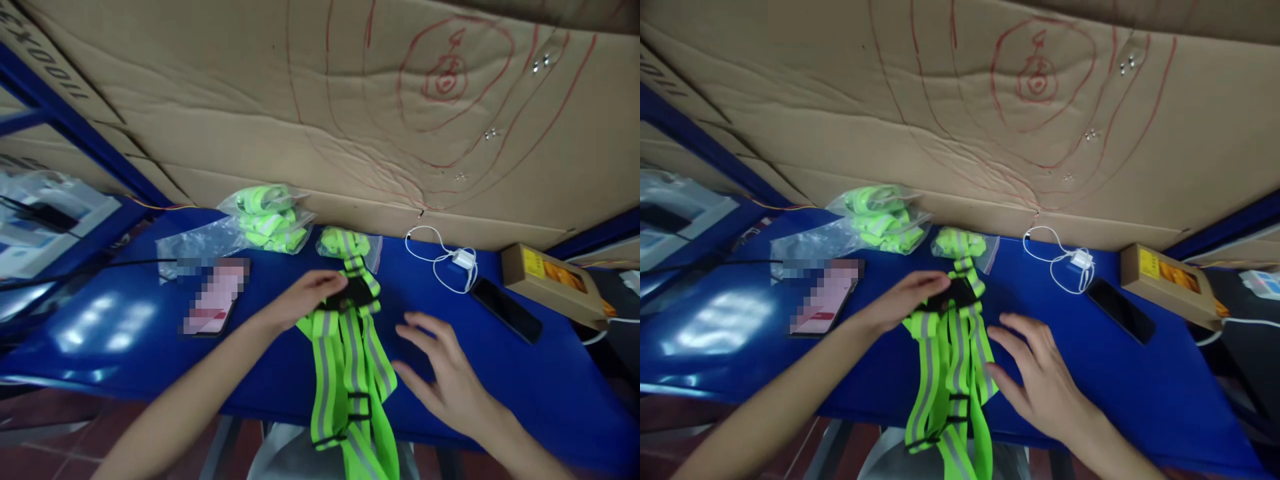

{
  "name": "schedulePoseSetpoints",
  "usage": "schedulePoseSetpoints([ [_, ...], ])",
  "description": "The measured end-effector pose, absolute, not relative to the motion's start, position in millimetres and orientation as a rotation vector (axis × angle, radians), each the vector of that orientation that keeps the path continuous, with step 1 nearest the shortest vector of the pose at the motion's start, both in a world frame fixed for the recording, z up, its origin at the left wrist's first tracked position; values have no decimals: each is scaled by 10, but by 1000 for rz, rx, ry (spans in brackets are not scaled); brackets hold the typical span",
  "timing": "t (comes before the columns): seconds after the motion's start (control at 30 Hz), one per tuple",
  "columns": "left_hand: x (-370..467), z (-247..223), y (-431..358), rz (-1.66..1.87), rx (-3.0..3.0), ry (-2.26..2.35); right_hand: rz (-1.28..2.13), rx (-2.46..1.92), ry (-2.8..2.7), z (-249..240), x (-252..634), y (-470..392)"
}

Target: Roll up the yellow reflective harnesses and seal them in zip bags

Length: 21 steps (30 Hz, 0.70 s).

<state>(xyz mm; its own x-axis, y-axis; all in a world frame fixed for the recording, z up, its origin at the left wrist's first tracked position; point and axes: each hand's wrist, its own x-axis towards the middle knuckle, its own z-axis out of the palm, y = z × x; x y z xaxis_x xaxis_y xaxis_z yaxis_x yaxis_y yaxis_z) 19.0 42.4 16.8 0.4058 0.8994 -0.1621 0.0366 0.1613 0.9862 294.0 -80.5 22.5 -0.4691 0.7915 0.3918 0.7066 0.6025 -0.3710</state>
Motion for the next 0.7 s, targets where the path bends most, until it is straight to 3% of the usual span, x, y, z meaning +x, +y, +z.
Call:
schedulePoseSetpoints([
  [0.17,270,38,263,410,1694,697,169,-1109,-2480,65,2702,-404],
  [0.3,240,-2,203,376,1870,661,293,-1064,-2569,-116,2623,-421],
  [0.5,276,0,80,530,2403,749,181,-1125,-2506,-200,2638,-486],
  [0.7,283,-39,56,358,2692,827,115,-1190,-2596,-196,2633,-469],
])
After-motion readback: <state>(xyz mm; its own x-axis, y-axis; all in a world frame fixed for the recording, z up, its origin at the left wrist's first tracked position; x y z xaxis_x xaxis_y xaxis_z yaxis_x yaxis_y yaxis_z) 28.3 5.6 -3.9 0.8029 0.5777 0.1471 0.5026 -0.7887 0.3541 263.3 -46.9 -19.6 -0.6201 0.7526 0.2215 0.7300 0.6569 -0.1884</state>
